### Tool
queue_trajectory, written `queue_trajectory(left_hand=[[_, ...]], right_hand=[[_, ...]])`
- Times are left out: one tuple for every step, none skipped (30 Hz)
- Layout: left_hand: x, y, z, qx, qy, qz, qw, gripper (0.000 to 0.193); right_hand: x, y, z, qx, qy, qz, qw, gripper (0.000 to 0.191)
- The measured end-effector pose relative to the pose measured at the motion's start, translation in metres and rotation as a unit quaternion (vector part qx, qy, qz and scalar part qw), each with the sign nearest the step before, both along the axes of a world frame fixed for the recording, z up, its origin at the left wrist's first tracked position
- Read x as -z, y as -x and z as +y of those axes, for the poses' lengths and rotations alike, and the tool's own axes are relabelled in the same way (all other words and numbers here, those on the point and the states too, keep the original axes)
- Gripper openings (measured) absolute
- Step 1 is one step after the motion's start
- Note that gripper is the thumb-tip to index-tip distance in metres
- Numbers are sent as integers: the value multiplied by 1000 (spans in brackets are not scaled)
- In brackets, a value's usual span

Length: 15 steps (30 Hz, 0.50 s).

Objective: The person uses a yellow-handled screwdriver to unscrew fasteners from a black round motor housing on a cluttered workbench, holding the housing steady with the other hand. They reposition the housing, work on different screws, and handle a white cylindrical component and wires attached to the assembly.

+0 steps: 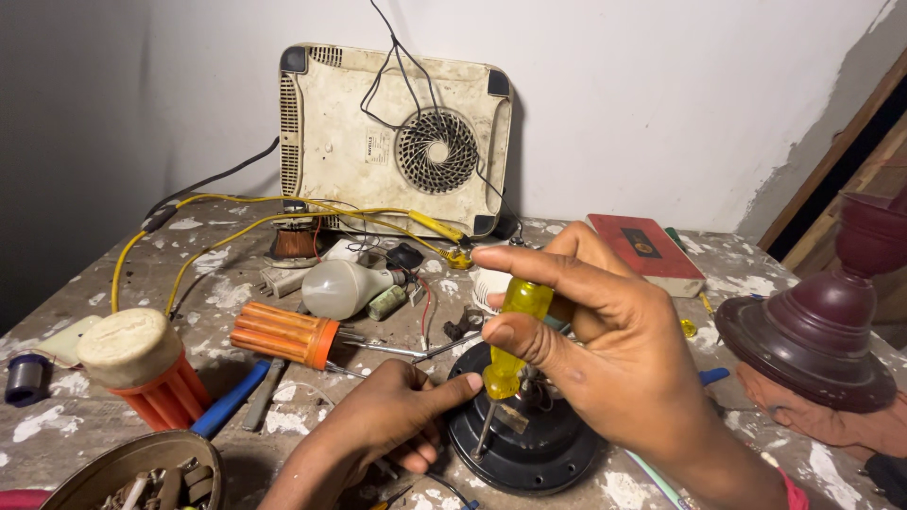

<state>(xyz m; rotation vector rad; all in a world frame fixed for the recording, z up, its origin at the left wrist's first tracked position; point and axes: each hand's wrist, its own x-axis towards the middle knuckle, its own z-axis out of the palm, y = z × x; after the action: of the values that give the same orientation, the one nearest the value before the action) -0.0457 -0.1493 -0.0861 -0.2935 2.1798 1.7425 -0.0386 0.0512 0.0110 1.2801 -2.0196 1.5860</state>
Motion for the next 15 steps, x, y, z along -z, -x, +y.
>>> queue_trajectory(left_hand=[[0, 0, 0, 1, 2, 0, 1000, 62], [0, 0, 0, 2, 1, -2, 1000, 62], [0, 0, 0, 3, 0, -4, 1000, 63], [-1, 0, 0, 4, 0, -6, 1000, 63], [0, 0, -1, 2, 2, -8, 1000, 63], [0, 0, -2, 0, 3, -11, 1000, 64], [1, 0, -2, -1, 4, -13, 1000, 64], [2, 1, -3, 1, 7, -13, 1000, 64], [3, 2, -3, 3, 10, -13, 1000, 63], [5, 3, -4, 5, 13, -12, 1000, 63], [6, 4, -4, 8, 11, -15, 1000, 64], [7, 5, -5, 11, 10, -18, 1000, 65], [7, 6, -5, 14, 9, -21, 1000, 66], [8, 7, -5, 12, 14, -22, 1000, 66], [8, 7, -6, 10, 19, -24, 999, 66]], right_hand=[[0, 1, 1, 12, -8, 10, 1000, 48], [1, 1, 1, 24, -15, 19, 999, 49], [2, 1, 0, 4, 16, -20, 1000, 49], [5, 0, -1, -17, 46, -58, 997, 48], [7, 0, -3, -37, 77, -97, 992, 48], [8, 1, -5, -36, 86, -79, 993, 45], [10, 2, -6, -35, 94, -60, 993, 43], [11, 3, -7, -33, 102, -41, 993, 41], [11, 4, -6, -47, 91, -51, 993, 39], [10, 5, -4, -62, 79, -60, 993, 36], [10, 5, -3, -77, 68, -69, 992, 34], [9, 5, -1, -84, 59, -76, 992, 31], [8, 5, 1, -91, 50, -82, 991, 29], [7, 5, 2, -98, 42, -89, 990, 27], [5, 5, 3, -102, 38, -89, 990, 26]])
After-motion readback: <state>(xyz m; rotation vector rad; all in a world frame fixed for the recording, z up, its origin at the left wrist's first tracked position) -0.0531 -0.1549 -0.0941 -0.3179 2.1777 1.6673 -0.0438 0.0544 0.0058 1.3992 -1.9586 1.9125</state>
